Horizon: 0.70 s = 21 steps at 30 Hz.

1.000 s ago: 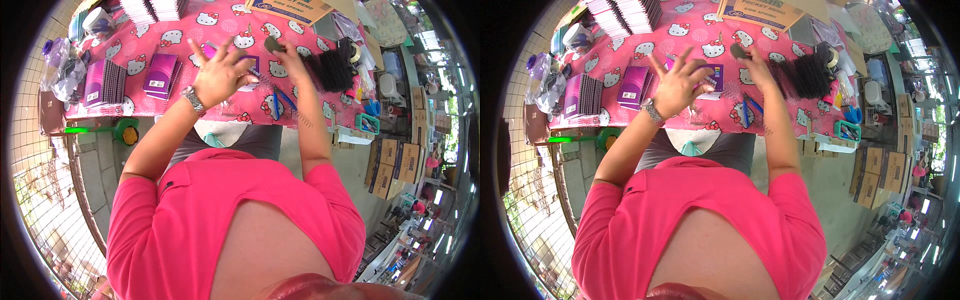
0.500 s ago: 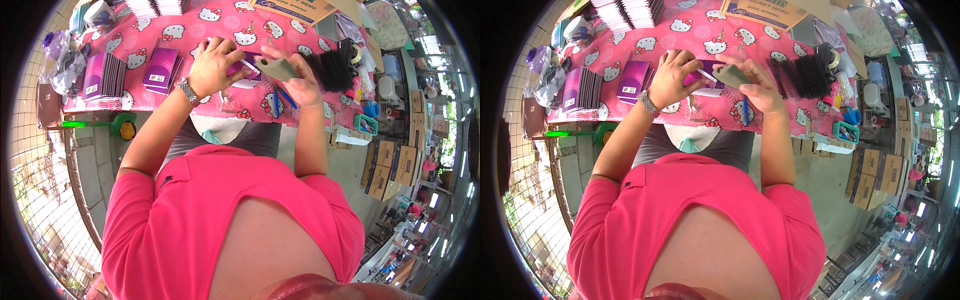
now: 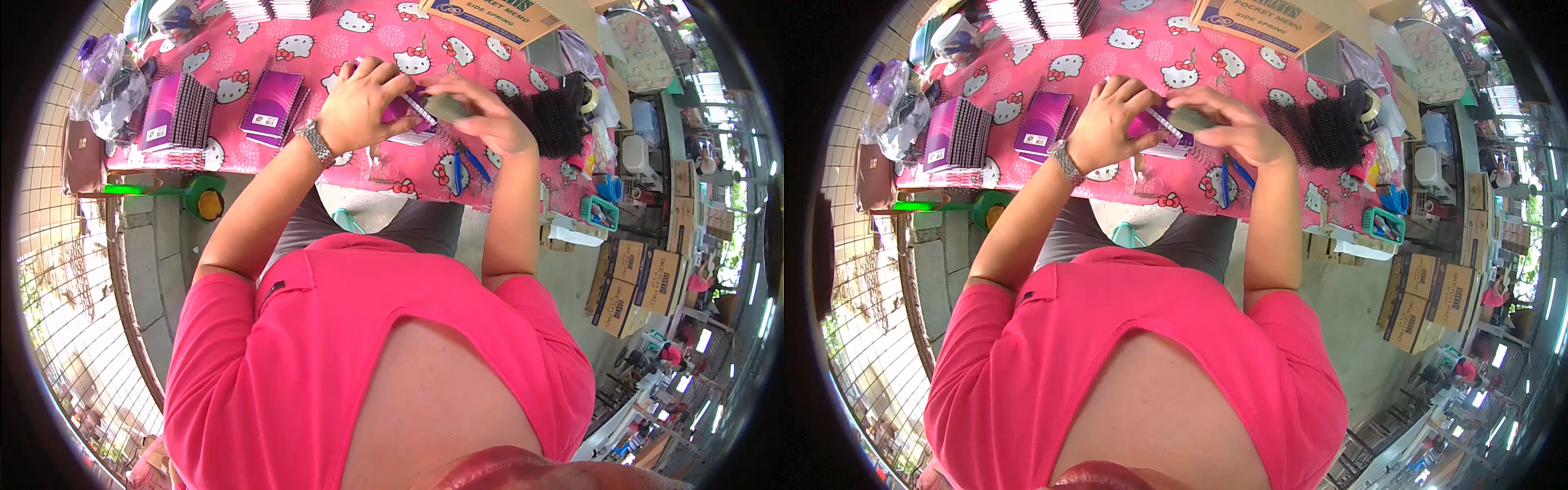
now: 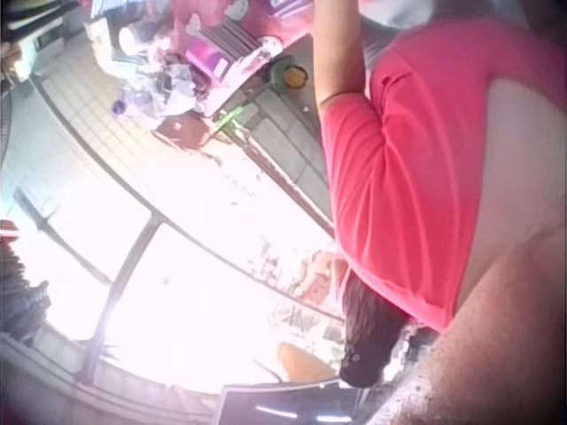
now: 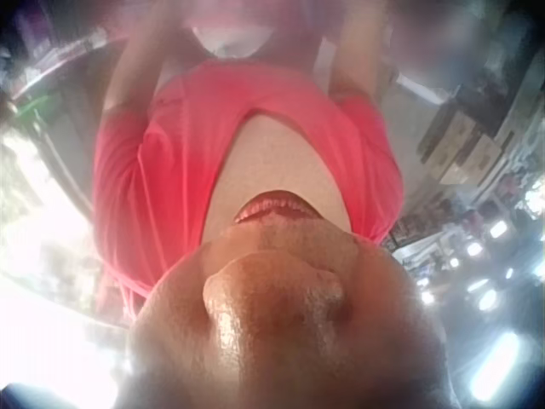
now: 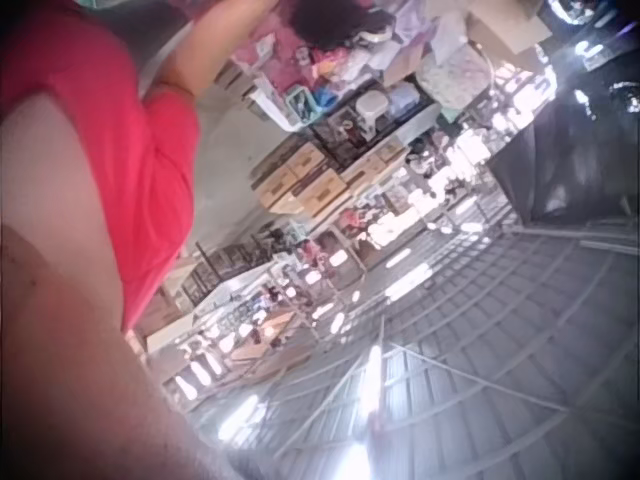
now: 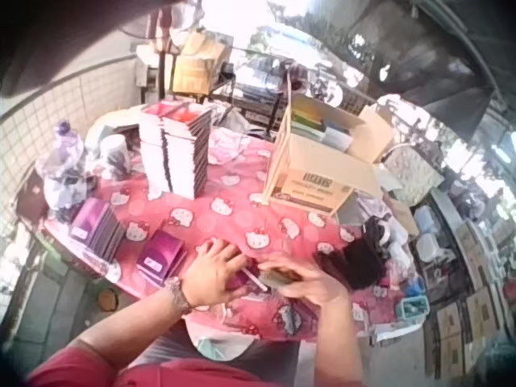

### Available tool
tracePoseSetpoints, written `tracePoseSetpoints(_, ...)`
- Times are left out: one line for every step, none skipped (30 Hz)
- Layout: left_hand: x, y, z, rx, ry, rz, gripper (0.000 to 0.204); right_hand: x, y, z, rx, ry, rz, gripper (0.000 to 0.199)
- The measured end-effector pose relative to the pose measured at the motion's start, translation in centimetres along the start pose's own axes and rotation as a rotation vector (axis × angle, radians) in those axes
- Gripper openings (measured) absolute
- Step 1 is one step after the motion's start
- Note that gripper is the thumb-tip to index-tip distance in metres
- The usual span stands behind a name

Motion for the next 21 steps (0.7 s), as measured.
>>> tracePoseSetpoints(-0.2,0.2,0.0,0.005,0.001,-0.007,0.043,-0.2,1.1,-0.5,0.194,-0.127,-0.076,0.05)
tracePoseSetpoints(-0.4,0.4,0.0,0.011,0.002,-0.014,0.043,-0.3,2.1,-0.9,0.389,-0.252,-0.152,0.05)
tracePoseSetpoints(-0.4,0.4,-0.1,-0.004,0.001,0.021,0.043,-0.2,1.3,0.3,0.109,0.031,-0.073,0.05)
tracePoseSetpoints(-0.4,0.4,-0.1,0.004,0.005,0.018,0.044,-0.3,1.1,0.1,0.147,-0.023,-0.079,0.05)
tracePoseSetpoints(-0.3,0.4,0.0,0.012,0.008,0.015,0.044,-0.5,1.0,0.1,0.185,-0.077,-0.085,0.05)
tracePoseSetpoints(-0.2,0.4,0.1,0.02,0.012,0.013,0.044,-0.7,1.0,-0.2,0.223,-0.131,-0.09,0.051)
tracePoseSetpoints(-0.3,0.4,0.2,0.04,0.02,0.004,0.043,-0.8,2.2,-1.4,0.354,-0.321,-0.188,0.052)
tracePoseSetpoints(-0.4,0.5,0.2,0.039,0.018,0.002,0.042,-1.1,1.4,-0.7,0.133,-0.158,-0.1,0.052)
tracePoseSetpoints(-0.5,0.6,0.2,0.038,0.015,0.0,0.041,-1.1,0.6,0.1,-0.088,0.004,-0.01,0.053)
tracePoseSetpoints(-0.2,0.5,0.1,0.041,0.02,0.006,0.041,-0.7,0.0,0.9,-0.316,0.161,0.078,0.053)
tracePoseSetpoints(-0.1,0.7,0.4,0.069,0.026,-0.032,0.04,-1.1,0.5,0.7,-0.038,0.107,0.06,0.054)
tracePoseSetpoints(-0.3,0.9,0.9,0.097,0.032,-0.069,0.04,-1.3,1.2,-0.2,0.074,-0.014,-0.007,0.054)
tracePoseSetpoints(-0.6,1.3,1.6,0.119,0.032,-0.115,0.04,-1.8,1.7,-0.6,0.194,-0.129,-0.071,0.054)
tracePoseSetpoints(-0.7,1.4,2.2,0.092,0.041,-0.107,0.04,-2.1,2.3,-1.0,0.315,-0.243,-0.135,0.053)
tracePoseSetpoints(-0.8,1.6,2.8,0.065,0.05,-0.1,0.04,-2.5,1.2,0.2,0.008,0.049,-0.038,0.052)
tracePoseSetpoints(-0.6,1.6,3.2,0.04,0.064,-0.085,0.041,-2.7,1.2,-0.2,0.096,-0.02,-0.037,0.052)
tracePoseSetpoints(-0.9,1.5,3.6,0.056,0.067,-0.052,0.038,-3.1,1.5,-0.3,0.184,-0.088,-0.037,0.052)
tracePoseSetpoints(-0.8,1.1,4.0,0.153,0.082,-0.016,0.037,-3.2,1.7,-0.6,0.273,-0.157,-0.036,0.051)
tracePoseSetpoints(-1.0,0.8,4.5,0.246,0.092,0.013,0.035,-3.7,2.2,-1.2,0.424,-0.315,-0.108,0.053)
tracePoseSetpoints(-1.0,0.4,4.8,0.339,0.101,0.041,0.034,-4.2,1.2,-0.7,0.187,-0.165,-0.048,0.053)
tracePoseSetpoints(-0.8,0.4,5.0,0.348,0.111,0.017,0.031,-4.4,0.2,-0.1,-0.05,-0.017,0.014,0.052)
Point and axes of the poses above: each hand's wrist, its own x-axis away from the middle knuckle, its own y-axis out of the back of the hand, z = x × y, the point moved 7 cm from there along -x, towards the middle knuckle, and after that the axes turned 7 degrees about -x, right-handed, at the moved point
